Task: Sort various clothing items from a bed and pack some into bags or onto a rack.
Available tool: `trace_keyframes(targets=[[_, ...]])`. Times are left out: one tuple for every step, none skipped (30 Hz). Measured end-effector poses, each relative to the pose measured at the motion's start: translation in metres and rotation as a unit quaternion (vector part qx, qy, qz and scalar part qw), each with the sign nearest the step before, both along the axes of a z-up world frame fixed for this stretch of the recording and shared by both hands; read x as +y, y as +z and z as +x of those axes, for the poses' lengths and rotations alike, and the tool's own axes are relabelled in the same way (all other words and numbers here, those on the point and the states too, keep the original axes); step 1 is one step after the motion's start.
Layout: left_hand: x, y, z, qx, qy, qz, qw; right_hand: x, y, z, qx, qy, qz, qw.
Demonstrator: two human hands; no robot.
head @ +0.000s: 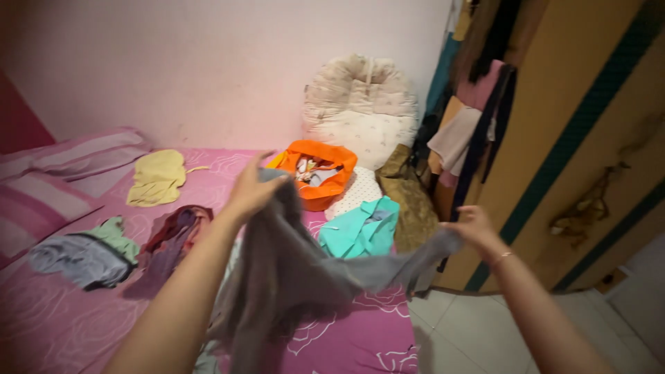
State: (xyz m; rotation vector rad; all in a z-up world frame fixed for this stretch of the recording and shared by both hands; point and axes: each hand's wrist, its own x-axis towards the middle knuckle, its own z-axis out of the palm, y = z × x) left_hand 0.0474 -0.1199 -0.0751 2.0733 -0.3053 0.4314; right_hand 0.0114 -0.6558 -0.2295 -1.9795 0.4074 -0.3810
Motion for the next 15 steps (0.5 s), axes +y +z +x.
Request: trace_keyframes(targets=[[-0.026, 0.006, 0.002, -0.002, -0.007, -0.001, 1.0, 0.025, 0.022, -0.009, -0.002, -0.007, -0.001, 1.0], [-0.052, 0.012, 0.004, -0.005, -0.113, -0.058, 0.992, 0.049, 0.043, -0.018, -0.019, 0.057, -0.036, 0.998], [-0.079, 0.018, 0.005, -0.006, -0.217, -0.113, 0.97, 0.074, 0.064, -0.027, -0.035, 0.12, -0.07, 0.99], [-0.1, 0.034, -0.008, -0.007, -0.224, -0.112, 0.968, 0.091, 0.091, -0.037, -0.037, 0.113, -0.07, 0.99], [-0.123, 0.049, -0.022, 0.026, -0.283, -0.142, 0.948, 0.106, 0.116, -0.051, -0.088, 0.228, -0.003, 0.97], [-0.147, 0.064, -0.037, 0.06, -0.339, -0.171, 0.923, 0.121, 0.141, -0.064, -0.138, 0.338, 0.064, 0.929], [-0.166, 0.072, -0.04, 0.059, -0.351, -0.169, 0.919, 0.119, 0.153, -0.07, -0.141, 0.327, 0.061, 0.933], [-0.186, 0.081, -0.043, 0.075, -0.406, -0.188, 0.891, 0.115, 0.165, -0.075, -0.115, 0.381, 0.146, 0.906], [-0.208, 0.091, -0.047, 0.092, -0.461, -0.206, 0.858, 0.11, 0.179, -0.081, -0.089, 0.429, 0.228, 0.869], [-0.224, 0.1, -0.051, 0.091, -0.473, -0.204, 0.852, 0.086, 0.175, -0.077, -0.095, 0.419, 0.224, 0.875], [-0.238, 0.109, -0.055, 0.097, -0.519, -0.212, 0.822, 0.063, 0.172, -0.074, -0.06, 0.425, 0.293, 0.854], [-0.253, 0.119, -0.059, 0.103, -0.564, -0.219, 0.789, 0.04, 0.169, -0.072, -0.027, 0.43, 0.361, 0.828], [-0.27, 0.125, -0.065, 0.105, -0.579, -0.216, 0.779, 0.015, 0.167, -0.077, -0.035, 0.416, 0.359, 0.835], [-0.288, 0.131, -0.072, 0.126, -0.599, -0.21, 0.762, -0.012, 0.165, -0.082, -0.04, 0.45, 0.381, 0.807], [-0.308, 0.141, -0.078, 0.145, -0.619, -0.203, 0.745, -0.04, 0.167, -0.087, -0.047, 0.484, 0.4, 0.777]])
